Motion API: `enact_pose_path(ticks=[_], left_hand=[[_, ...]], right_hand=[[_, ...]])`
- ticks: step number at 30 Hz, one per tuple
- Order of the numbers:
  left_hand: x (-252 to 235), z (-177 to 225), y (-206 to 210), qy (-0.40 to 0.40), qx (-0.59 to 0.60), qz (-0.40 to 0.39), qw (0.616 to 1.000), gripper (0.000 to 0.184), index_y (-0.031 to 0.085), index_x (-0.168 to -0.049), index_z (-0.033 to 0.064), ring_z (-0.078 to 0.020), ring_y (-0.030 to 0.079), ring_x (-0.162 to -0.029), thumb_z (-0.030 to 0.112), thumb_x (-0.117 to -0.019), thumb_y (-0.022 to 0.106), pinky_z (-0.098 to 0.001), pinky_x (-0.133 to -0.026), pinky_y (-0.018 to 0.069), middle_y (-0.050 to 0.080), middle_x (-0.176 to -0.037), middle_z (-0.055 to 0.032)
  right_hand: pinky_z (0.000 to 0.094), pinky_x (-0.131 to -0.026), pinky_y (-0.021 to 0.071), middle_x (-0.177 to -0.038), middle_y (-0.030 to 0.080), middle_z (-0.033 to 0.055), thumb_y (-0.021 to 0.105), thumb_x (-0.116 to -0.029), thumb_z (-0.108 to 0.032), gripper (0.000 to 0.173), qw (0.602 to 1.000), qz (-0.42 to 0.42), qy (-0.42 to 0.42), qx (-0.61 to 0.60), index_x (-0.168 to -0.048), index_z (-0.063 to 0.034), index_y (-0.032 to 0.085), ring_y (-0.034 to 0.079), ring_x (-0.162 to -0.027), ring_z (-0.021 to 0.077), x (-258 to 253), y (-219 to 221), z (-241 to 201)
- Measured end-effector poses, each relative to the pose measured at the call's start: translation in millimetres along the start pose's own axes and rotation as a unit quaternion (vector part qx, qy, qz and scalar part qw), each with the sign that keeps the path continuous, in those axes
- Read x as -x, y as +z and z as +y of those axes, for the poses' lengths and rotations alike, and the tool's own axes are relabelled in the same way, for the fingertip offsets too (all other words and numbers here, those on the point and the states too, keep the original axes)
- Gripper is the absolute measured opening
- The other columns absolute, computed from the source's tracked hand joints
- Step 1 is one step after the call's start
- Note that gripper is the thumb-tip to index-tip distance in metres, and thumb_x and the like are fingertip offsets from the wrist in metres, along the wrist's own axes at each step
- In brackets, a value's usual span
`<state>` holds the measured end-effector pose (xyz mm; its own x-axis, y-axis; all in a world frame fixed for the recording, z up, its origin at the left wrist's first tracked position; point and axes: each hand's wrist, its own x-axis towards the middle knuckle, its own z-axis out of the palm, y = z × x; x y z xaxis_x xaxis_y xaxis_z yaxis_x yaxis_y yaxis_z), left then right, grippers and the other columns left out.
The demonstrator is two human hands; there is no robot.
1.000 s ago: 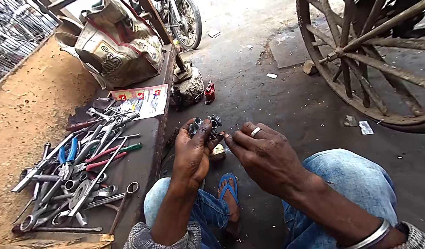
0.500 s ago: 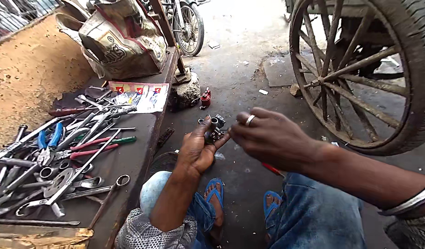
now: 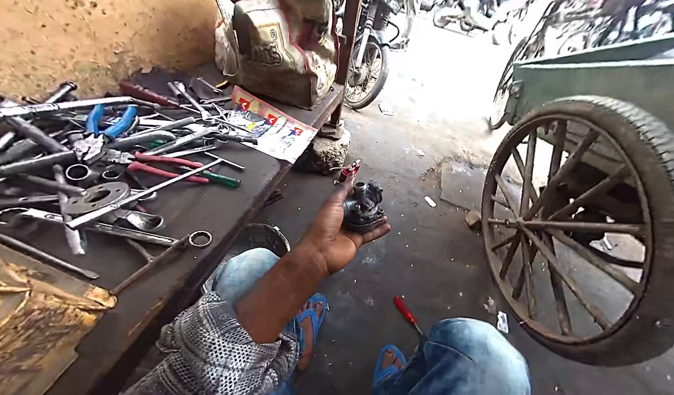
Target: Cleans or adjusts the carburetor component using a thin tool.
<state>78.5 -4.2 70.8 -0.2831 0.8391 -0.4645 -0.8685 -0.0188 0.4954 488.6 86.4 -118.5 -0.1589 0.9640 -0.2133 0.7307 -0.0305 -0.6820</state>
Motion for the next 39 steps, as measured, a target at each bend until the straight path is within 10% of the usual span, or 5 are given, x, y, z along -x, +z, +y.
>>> enact_pose_path(ticks=[9, 12, 26, 35, 39], left_hand=[[11, -20, 9, 0.046, -0.079, -0.143, 0.986, 0.05, 0.048, -0.143, 0.0156, -0.029, 0.07, -0.098, 0.05, -0.1068, 0.042, -0.0447, -0.082, 0.0617, 0.064, -0.118, -0.015], [17, -23, 1, 0.052, -0.071, -0.206, 0.975, 0.051, 0.05, -0.137, 0.0113, -0.0251, 0.067, -0.107, 0.051, -0.1081, 0.035, -0.0423, -0.091, 0.0578, 0.063, -0.121, -0.013], [12, -32, -16, 0.21, -0.286, -0.264, 0.897, 0.038, 0.054, -0.132, -0.004, -0.024, 0.073, -0.101, -0.002, -0.0958, 0.066, -0.0401, -0.093, 0.0624, 0.069, -0.113, -0.0161], [44, -50, -24, 0.083, -0.185, -0.19, 0.961, 0.03, 0.055, -0.131, -0.0018, -0.0229, 0.072, -0.096, 0.006, -0.1027, 0.059, -0.0417, -0.09, 0.0618, 0.068, -0.11, -0.0146], [56, -57, -39, 0.05, -0.071, -0.193, 0.977, 0.029, 0.049, -0.133, -0.0019, -0.0297, 0.07, -0.105, 0.008, -0.1055, 0.051, -0.0489, -0.096, 0.0594, 0.066, -0.118, -0.017]], right_hand=[[0.0423, -0.099, 0.0575, -0.149, 0.056, 0.0053, 0.076, -0.0921, -0.032, 0.077, 0.936, -0.055, -0.346, -0.035, -0.159, -0.0189, 0.039, 0.064, -0.123, 0.0177, 54, -5, -302], [0.0304, -0.084, 0.0604, -0.137, 0.063, 0.0056, 0.077, -0.0915, -0.016, 0.086, 0.91, -0.098, -0.378, -0.139, -0.163, -0.0157, 0.03, 0.07, -0.096, 0.0104, 39, 34, -298], [0.0312, -0.092, 0.0612, -0.133, 0.067, 0.0067, 0.068, -0.09, 0.006, 0.071, 0.859, -0.135, -0.307, -0.387, -0.154, -0.011, 0.045, 0.071, -0.109, 0.0159, 31, 33, -279], [0.0292, -0.09, 0.0619, -0.132, 0.068, -0.0023, 0.082, -0.0767, -0.055, 0.089, 0.905, -0.133, -0.359, -0.186, -0.152, -0.0202, 0.049, 0.07, -0.112, 0.0129, 30, 28, -256], [0.035, -0.099, 0.0594, -0.139, 0.065, 0.0009, 0.072, -0.0943, -0.043, 0.027, 0.872, -0.011, -0.46, -0.171, -0.11, -0.0209, 0.076, 0.066, -0.123, 0.0181, 44, 14, -250]])
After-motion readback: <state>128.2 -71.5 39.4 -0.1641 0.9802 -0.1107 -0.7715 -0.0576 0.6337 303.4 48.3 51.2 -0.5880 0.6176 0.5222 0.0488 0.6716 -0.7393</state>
